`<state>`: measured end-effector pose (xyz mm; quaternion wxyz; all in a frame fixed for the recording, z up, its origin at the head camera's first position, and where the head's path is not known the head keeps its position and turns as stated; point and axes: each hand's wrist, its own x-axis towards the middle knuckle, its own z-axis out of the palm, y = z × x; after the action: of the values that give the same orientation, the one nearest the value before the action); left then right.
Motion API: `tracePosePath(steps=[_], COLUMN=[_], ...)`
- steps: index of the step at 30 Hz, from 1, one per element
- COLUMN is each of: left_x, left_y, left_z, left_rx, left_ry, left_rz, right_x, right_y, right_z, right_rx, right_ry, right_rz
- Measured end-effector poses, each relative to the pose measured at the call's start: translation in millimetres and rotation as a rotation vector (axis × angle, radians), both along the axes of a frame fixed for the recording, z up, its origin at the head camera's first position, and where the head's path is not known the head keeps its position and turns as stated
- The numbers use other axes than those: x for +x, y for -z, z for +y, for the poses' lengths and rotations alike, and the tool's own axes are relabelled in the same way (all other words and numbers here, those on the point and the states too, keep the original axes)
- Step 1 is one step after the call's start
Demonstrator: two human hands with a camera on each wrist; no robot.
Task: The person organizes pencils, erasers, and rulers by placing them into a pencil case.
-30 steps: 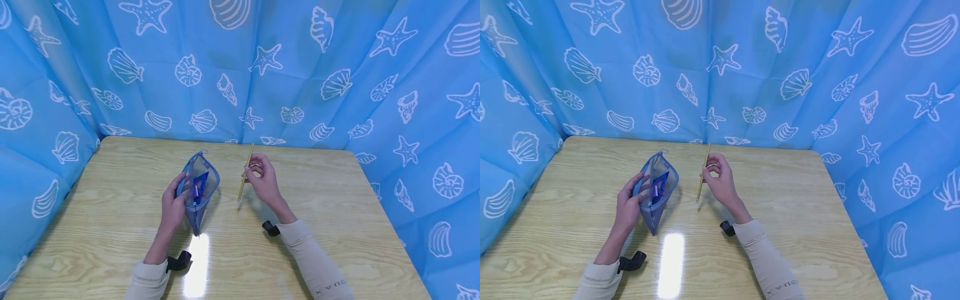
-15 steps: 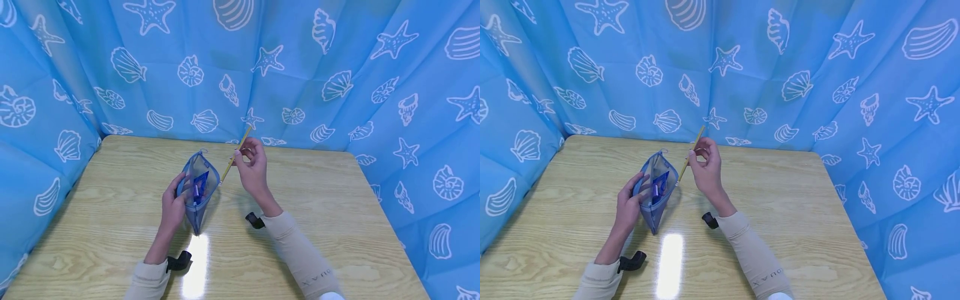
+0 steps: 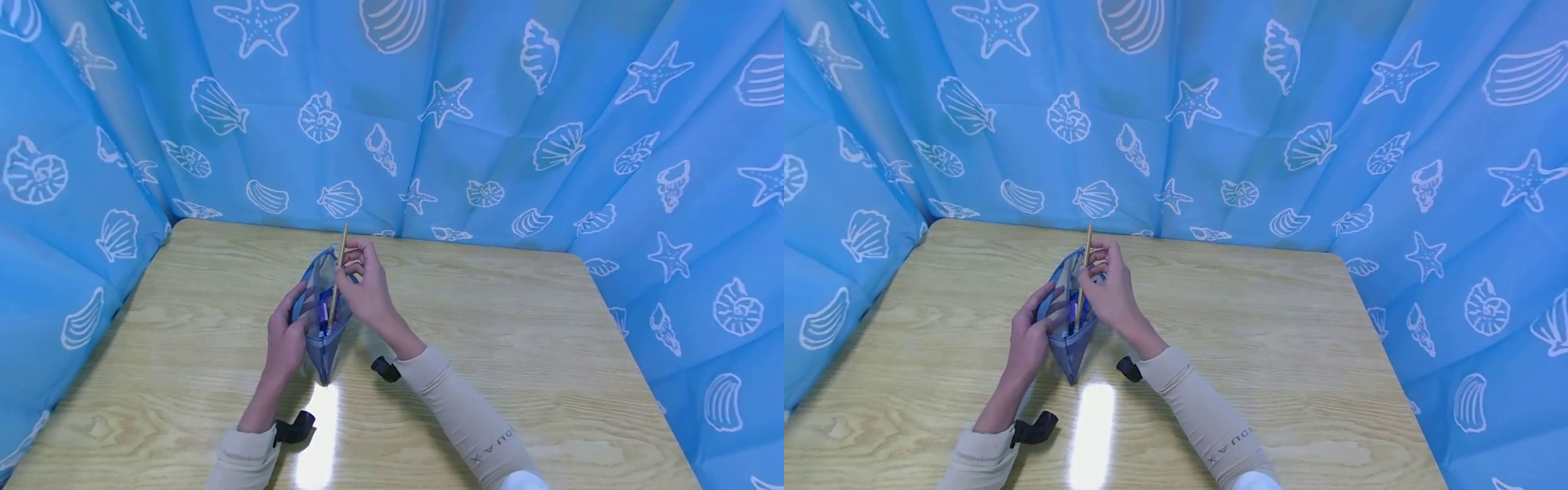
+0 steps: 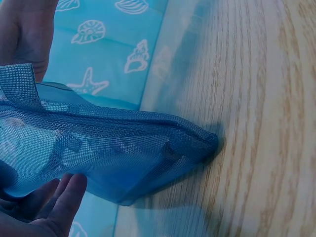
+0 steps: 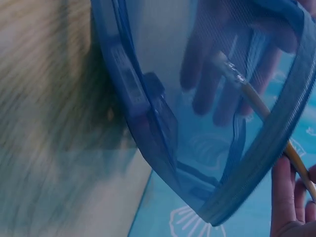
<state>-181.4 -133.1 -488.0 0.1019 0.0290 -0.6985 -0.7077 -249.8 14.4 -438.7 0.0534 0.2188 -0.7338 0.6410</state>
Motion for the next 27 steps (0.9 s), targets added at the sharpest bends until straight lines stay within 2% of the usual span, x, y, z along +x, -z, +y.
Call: tracePosePath(steps=[3,10,11,27], left_x=[0.2,-0.6,-0.6,0.4], left_y=[-0.3,0.4,0.4,-0.7], left_z=[-0.5,-1.4,-1.6,-2.2], left_rx=[-0.003,-0.002,-0.008,-0.060], left_ry=[0.003,-0.012,-0.014,-0.021], left_rz=[0.002,0.006,0.005,0.009], right_x=[2.5,9.3,7.3,7.1], right_y=[2.1,-6.6,-3.1,-3.8], right_z=[-1.7,-2.3,-2.2,-2.2], right_rx=[0.073,0.207,0.214,0.304], right_ry=[-0.031,-0.072,-0.073,-0.116], right_rz=[-0.024,-0.053,-0.052,-0.130])
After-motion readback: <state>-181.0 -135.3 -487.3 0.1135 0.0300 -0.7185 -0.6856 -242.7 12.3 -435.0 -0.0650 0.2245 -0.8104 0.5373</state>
